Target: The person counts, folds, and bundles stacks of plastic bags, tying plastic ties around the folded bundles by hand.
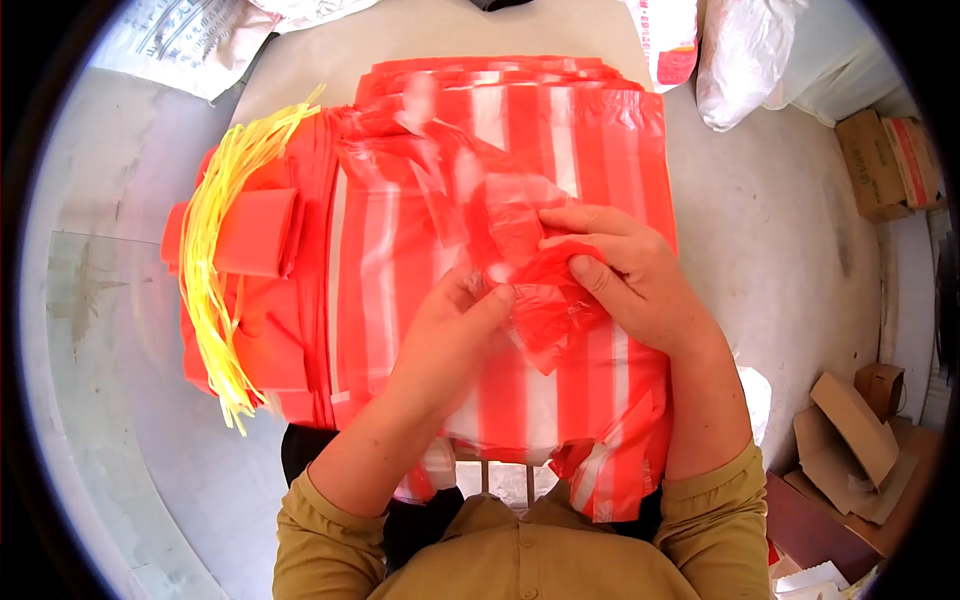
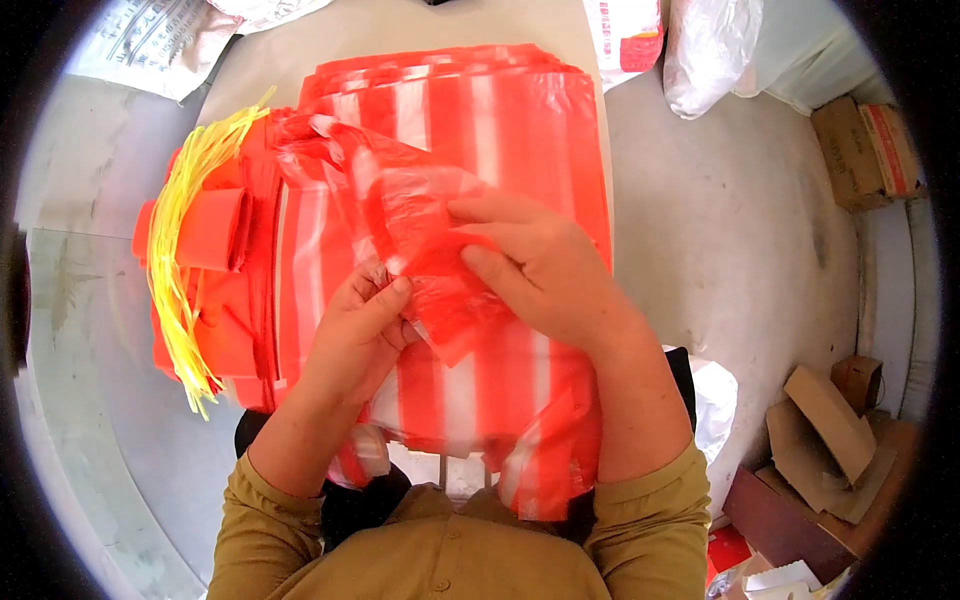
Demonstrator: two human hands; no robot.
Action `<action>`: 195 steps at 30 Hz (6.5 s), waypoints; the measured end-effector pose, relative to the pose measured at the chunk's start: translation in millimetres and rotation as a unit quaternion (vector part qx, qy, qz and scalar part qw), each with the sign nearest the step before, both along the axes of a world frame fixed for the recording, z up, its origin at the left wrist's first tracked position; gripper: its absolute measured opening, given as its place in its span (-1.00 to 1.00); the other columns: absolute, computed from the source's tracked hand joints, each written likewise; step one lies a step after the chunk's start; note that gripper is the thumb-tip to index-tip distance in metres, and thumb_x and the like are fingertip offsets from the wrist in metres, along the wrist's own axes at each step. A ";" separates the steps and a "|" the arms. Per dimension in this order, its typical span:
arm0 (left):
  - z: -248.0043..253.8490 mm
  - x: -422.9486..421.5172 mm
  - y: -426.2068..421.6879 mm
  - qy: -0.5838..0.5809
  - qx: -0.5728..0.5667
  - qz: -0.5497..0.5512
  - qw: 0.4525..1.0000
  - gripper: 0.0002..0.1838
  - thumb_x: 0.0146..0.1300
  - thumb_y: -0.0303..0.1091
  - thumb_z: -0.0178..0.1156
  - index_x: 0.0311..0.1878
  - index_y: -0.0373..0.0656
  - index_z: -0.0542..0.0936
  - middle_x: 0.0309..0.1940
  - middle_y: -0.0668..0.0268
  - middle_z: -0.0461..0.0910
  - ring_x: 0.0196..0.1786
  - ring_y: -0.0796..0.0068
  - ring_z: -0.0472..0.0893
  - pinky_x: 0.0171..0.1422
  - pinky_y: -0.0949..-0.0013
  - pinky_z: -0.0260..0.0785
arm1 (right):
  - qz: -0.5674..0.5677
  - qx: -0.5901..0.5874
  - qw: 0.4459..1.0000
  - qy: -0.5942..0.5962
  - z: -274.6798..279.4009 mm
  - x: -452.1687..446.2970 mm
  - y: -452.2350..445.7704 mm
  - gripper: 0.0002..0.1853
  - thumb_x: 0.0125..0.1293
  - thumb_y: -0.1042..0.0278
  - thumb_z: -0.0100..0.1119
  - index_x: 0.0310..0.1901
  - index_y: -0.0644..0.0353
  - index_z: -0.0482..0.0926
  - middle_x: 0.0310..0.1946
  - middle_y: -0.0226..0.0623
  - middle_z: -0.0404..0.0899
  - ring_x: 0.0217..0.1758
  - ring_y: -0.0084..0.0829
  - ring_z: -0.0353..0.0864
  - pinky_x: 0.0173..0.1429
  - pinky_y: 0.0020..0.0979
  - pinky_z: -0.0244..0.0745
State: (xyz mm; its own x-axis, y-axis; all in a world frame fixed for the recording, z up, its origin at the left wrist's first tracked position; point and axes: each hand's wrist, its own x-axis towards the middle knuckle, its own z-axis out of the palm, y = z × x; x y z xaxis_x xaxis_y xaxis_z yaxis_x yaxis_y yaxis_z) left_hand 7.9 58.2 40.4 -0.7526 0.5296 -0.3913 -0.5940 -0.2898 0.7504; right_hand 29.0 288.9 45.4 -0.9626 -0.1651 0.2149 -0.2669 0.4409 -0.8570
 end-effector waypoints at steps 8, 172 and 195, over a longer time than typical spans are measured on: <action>-5.9 -2.1 -2.4 0.002 0.035 0.004 0.999 -0.65 0.65 -0.29 0.09 0.37 -0.20 0.48 0.25 0.24 0.65 0.24 0.36 0.68 0.37 0.12 0.57 | 0.007 0.019 0.999 0.049 1.0 -0.7 -2.5 -0.75 0.37 0.42 0.35 0.04 0.26 0.77 0.20 -0.02 0.70 0.25 -0.05 0.70 0.25 -0.21 0.62; 18.4 -47.6 -80.5 0.563 -0.483 -0.202 0.640 -0.16 0.17 -0.01 0.50 0.54 0.04 0.49 0.71 0.02 0.10 0.75 -0.23 -0.01 0.72 -0.24 0.00 | -0.093 0.332 0.939 0.015 -8.5 -18.6 30.7 -0.54 0.44 0.24 0.25 0.34 0.09 0.62 0.66 -0.14 0.21 0.75 0.09 0.02 0.73 0.09 -0.04; 10.3 -44.1 -104.0 0.556 -0.475 -0.171 0.660 -0.16 0.30 -0.05 0.42 0.60 -0.04 0.37 0.72 -0.04 0.03 0.76 -0.23 -0.06 0.72 -0.10 0.08 | -0.056 0.275 0.960 -0.006 31.9 -19.2 19.0 -0.37 0.51 0.15 0.18 0.56 0.07 0.40 0.72 -0.07 0.07 0.81 0.04 -0.16 0.78 0.04 -0.20</action>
